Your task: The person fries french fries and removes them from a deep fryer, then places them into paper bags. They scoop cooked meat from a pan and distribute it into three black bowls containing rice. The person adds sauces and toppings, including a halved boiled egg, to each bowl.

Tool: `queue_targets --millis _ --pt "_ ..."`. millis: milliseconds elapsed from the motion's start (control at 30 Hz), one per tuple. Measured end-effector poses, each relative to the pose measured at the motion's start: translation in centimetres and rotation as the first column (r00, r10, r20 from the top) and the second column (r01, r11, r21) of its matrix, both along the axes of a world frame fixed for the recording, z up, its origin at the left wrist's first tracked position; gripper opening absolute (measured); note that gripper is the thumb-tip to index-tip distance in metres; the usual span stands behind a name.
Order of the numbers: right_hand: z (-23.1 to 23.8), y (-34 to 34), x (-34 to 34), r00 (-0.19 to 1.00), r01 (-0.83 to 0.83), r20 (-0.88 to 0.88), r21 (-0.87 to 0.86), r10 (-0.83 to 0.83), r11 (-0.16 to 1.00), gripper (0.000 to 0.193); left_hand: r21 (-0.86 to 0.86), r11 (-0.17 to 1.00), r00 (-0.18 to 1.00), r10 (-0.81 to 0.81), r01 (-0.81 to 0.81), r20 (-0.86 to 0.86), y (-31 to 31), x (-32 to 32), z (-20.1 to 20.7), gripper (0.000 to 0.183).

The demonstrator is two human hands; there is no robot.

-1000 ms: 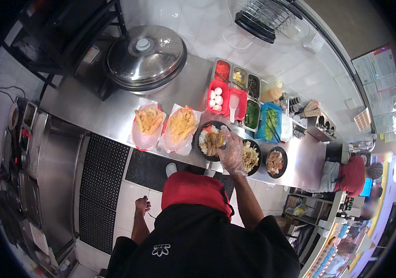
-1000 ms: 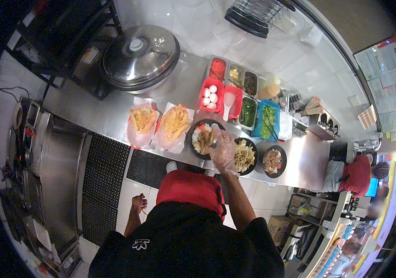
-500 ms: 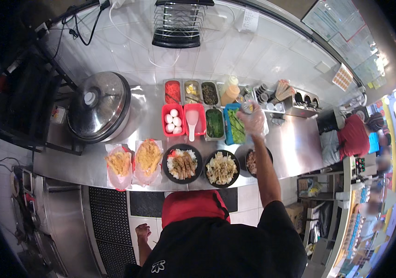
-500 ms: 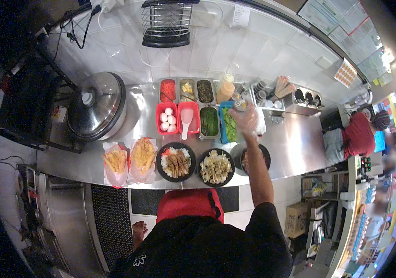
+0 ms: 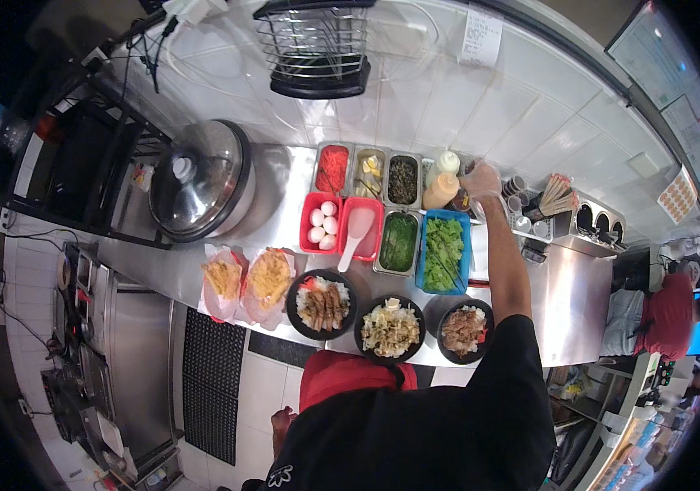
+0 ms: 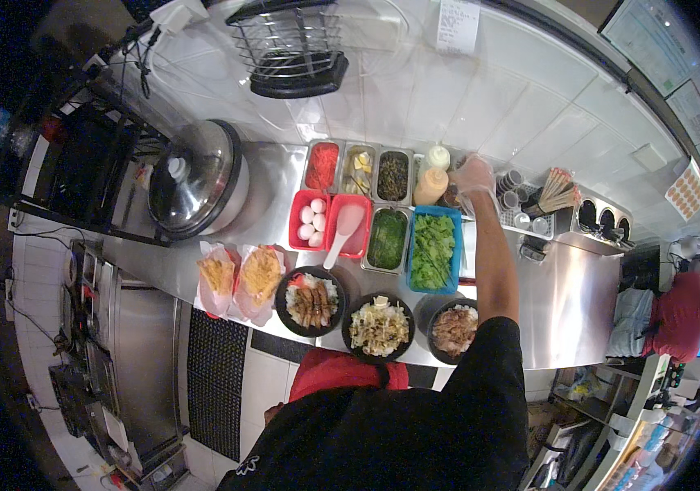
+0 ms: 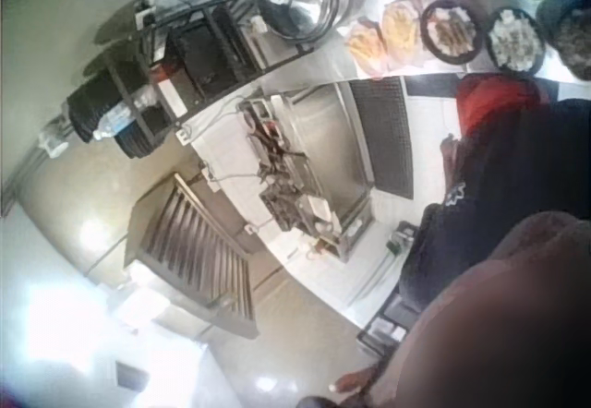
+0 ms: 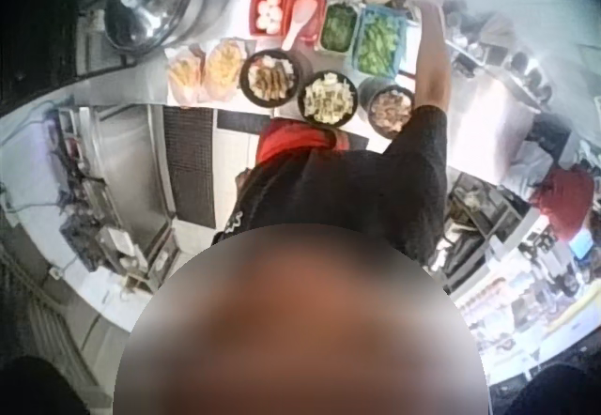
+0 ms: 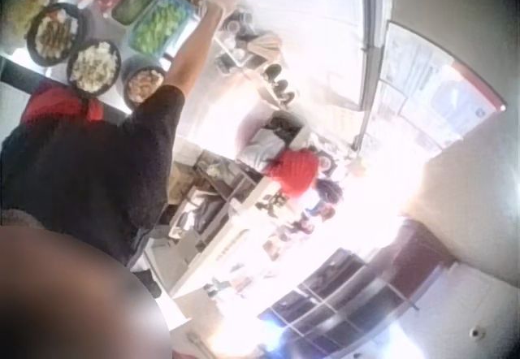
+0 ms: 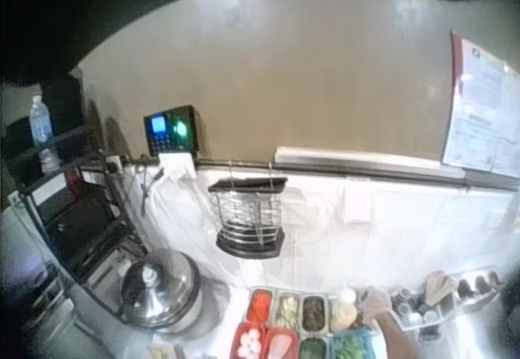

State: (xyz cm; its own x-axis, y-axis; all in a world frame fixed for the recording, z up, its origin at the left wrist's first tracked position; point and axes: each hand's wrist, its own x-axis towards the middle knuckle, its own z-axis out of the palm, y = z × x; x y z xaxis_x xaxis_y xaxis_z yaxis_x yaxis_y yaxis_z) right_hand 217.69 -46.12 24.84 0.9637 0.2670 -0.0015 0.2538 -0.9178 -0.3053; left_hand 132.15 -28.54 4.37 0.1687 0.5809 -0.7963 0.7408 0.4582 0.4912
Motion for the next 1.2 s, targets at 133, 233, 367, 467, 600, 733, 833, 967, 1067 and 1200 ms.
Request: queue_targets --millis 133,233,367,467,600,733,833,967,1067,1200 --pt "-2.0 0.0 0.9 0.996 -0.087 0.003 -0.136 0.088 0.987 0.041 -0.032 0.999 0.989 0.005 -0.01 -0.148 -4.7 -1.0 1.4 0.031" --pt "-2.6 -0.9 1.6 0.971 -0.214 -0.165 -0.265 0.174 0.94 0.047 -0.065 0.996 0.977 -0.073 0.061 -0.203 -6.5 -1.3 2.2 0.032" --pt "-0.4 -2.9 1.4 0.967 -0.242 -0.111 -0.14 0.228 0.96 0.054 -0.088 0.99 0.965 -0.128 0.111 -0.23 -6.0 -0.1 2.6 0.036" --pt "3.0 -5.0 -0.3 0.989 -0.141 0.04 -0.065 0.144 0.988 0.057 -0.074 0.986 0.958 -0.164 0.151 -0.237 -3.6 1.9 2.8 0.04" --pt "9.0 -6.8 -4.7 0.99 -0.102 0.111 0.103 0.09 0.989 0.046 0.033 0.959 0.926 -0.261 0.28 -0.273 1.6 5.0 2.8 0.046" --pt "11.8 -4.2 -11.4 0.995 -0.094 0.07 0.425 0.071 0.9 0.038 0.051 0.965 0.875 -0.21 0.257 -0.435 9.9 8.8 2.6 0.07" --pt "12.1 -0.5 -16.2 0.956 0.08 -0.252 0.717 0.15 0.693 0.034 0.325 0.77 0.747 -0.278 0.549 -0.603 15.0 11.4 3.6 0.082" --pt "7.8 8.4 -22.0 0.924 -0.151 -0.175 0.653 0.341 0.742 0.026 0.409 0.836 0.876 -0.16 0.365 -0.456 20.1 12.5 6.2 0.079" --pt "2.8 16.3 -24.9 0.812 -0.329 -0.146 0.685 0.566 0.649 0.023 0.381 0.797 0.855 -0.3 0.468 -0.423 23.0 13.0 8.5 0.07" --pt "-2.7 25.7 -26.1 0.833 -0.533 -0.151 0.038 0.532 0.845 0.02 0.772 0.587 0.97 -0.143 0.243 -0.197 25.5 14.2 13.9 0.048"
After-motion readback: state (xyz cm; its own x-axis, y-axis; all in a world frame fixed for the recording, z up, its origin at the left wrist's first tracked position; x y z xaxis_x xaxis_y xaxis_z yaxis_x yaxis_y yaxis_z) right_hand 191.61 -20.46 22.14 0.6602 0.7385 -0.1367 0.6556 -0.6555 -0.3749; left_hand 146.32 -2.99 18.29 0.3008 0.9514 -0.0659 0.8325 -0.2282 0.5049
